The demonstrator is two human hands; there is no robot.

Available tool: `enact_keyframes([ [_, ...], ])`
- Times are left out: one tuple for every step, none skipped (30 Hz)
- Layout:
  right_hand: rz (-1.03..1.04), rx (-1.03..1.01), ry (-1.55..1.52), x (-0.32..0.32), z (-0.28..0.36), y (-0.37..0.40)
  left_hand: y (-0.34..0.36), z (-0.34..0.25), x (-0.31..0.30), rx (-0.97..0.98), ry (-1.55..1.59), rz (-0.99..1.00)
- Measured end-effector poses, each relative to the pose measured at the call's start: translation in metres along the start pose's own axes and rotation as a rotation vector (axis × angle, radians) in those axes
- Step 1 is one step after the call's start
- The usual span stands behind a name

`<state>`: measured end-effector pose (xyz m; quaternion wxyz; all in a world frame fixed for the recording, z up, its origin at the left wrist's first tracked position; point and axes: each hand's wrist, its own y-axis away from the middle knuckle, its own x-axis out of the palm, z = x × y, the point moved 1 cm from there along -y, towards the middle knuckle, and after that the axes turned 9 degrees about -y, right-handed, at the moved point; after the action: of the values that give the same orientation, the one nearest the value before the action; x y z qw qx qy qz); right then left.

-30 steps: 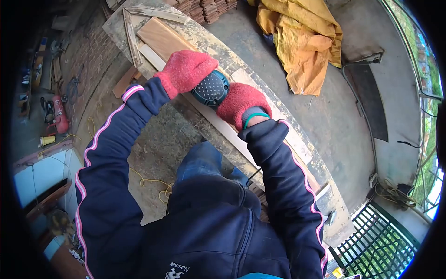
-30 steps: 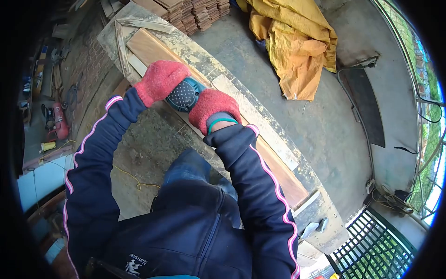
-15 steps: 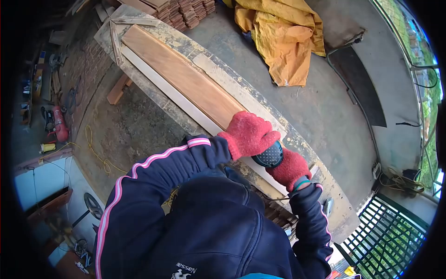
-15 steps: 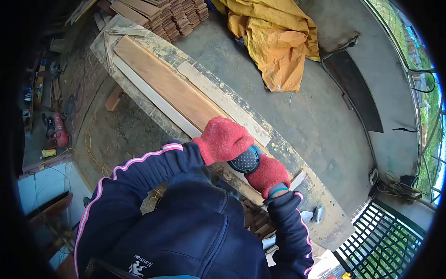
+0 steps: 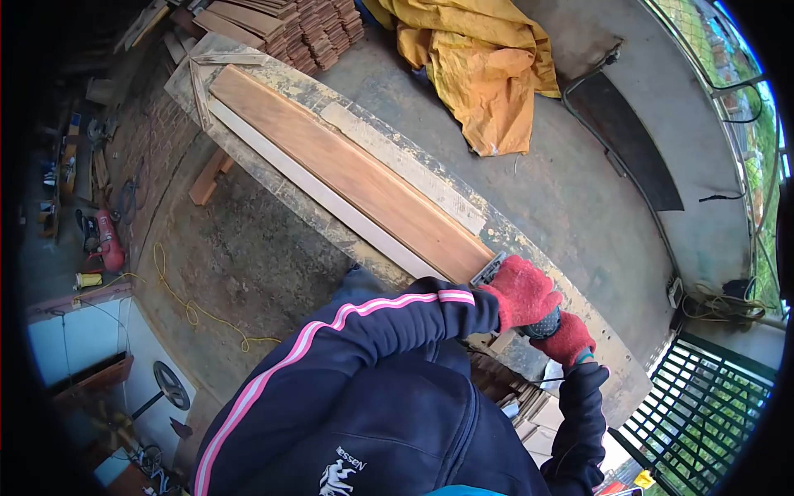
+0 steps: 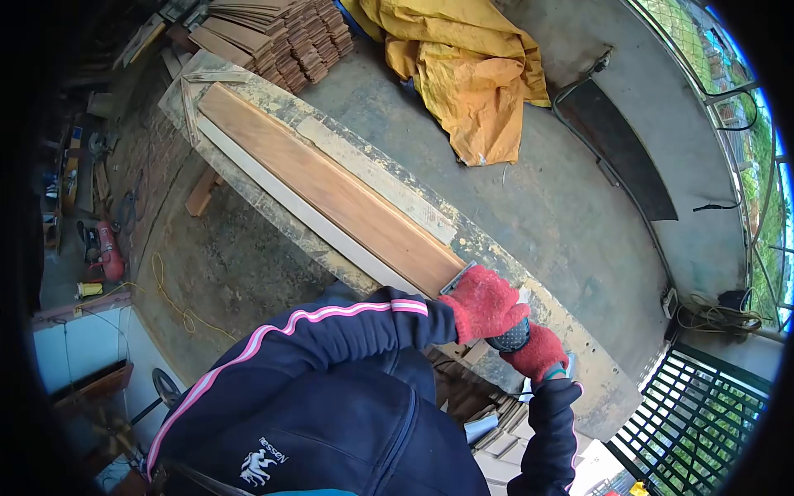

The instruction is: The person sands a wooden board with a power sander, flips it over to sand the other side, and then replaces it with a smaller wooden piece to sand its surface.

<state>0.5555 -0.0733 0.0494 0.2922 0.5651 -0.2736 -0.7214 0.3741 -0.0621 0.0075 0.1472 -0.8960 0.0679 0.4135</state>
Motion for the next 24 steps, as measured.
enact_keyframes([
  [0.009,0.001,0.011,0.000,0.009,-0.004,-0.003,0.004,-0.008,0.038,-0.123,0.095],
  [0.003,0.008,-0.002,-0.002,0.022,-0.009,-0.007,0.010,-0.017,0.081,-0.246,0.190],
  [0.001,0.007,-0.011,-0.004,0.038,-0.013,-0.009,0.018,-0.029,0.115,-0.287,0.246],
  [-0.002,0.005,-0.018,-0.006,0.055,-0.019,-0.012,0.028,-0.042,0.130,-0.288,0.249],
  [-0.011,0.013,-0.029,-0.008,0.073,-0.024,-0.015,0.040,-0.056,0.083,-0.303,0.281],
  [-0.007,-0.057,-0.005,-0.010,0.092,-0.030,-0.017,0.053,-0.069,0.037,-0.318,0.311],
  [-0.004,-0.125,0.019,-0.011,0.113,-0.037,-0.016,0.069,-0.083,-0.045,-0.294,0.320],
  [-0.004,-0.184,0.026,-0.012,0.133,-0.043,-0.014,0.085,-0.098,-0.122,-0.268,0.331],
  [-0.005,-0.236,0.030,-0.011,0.154,-0.050,-0.008,0.103,-0.113,-0.114,-0.265,0.281],
  [0.027,-0.227,0.075,-0.012,0.176,-0.059,-0.001,0.123,-0.128,-0.103,-0.258,0.236],
  [0.060,-0.212,0.113,-0.011,0.199,-0.068,0.004,0.144,-0.140,-0.089,-0.258,0.191],
  [0.050,-0.177,0.102,-0.006,0.221,-0.078,0.008,0.165,-0.151,-0.074,-0.252,0.152],
  [-0.004,-0.282,0.024,-0.006,0.238,-0.081,0.008,0.178,-0.167,-0.110,-0.275,0.173],
  [-0.015,-0.239,0.000,-0.002,0.252,-0.084,0.008,0.196,-0.180,-0.146,-0.288,0.173],
  [-0.016,-0.340,0.013,0.002,0.265,-0.087,0.011,0.213,-0.193,-0.126,-0.352,0.191],
  [-0.020,-0.445,0.028,0.007,0.277,-0.090,0.012,0.220,-0.208,-0.090,-0.327,0.177],
  [-0.057,-0.381,-0.060,0.014,0.285,-0.088,0.015,0.229,-0.219,-0.125,-0.304,0.193],
  [-0.092,-0.321,-0.149,0.023,0.293,-0.086,0.020,0.242,-0.222,-0.101,-0.233,0.156],
  [-0.086,-0.339,-0.186,0.034,0.297,-0.088,0.023,0.247,-0.227,-0.112,-0.241,0.189],
  [-0.081,-0.361,-0.221,0.041,0.300,-0.091,0.024,0.248,-0.224,-0.091,-0.236,0.205],
  [-0.113,-0.425,-0.159,0.033,0.304,-0.087,0.023,0.244,-0.223,-0.059,-0.256,0.221],
  [-0.143,-0.429,-0.172,0.047,0.300,-0.095,0.022,0.239,-0.220,-0.032,-0.278,0.232],
  [-0.124,-0.396,-0.188,0.050,0.288,-0.095,0.022,0.232,-0.212,-0.032,-0.256,0.251],
  [-0.105,-0.367,-0.202,0.046,0.273,-0.087,0.018,0.218,-0.202,-0.025,-0.260,0.257],
])
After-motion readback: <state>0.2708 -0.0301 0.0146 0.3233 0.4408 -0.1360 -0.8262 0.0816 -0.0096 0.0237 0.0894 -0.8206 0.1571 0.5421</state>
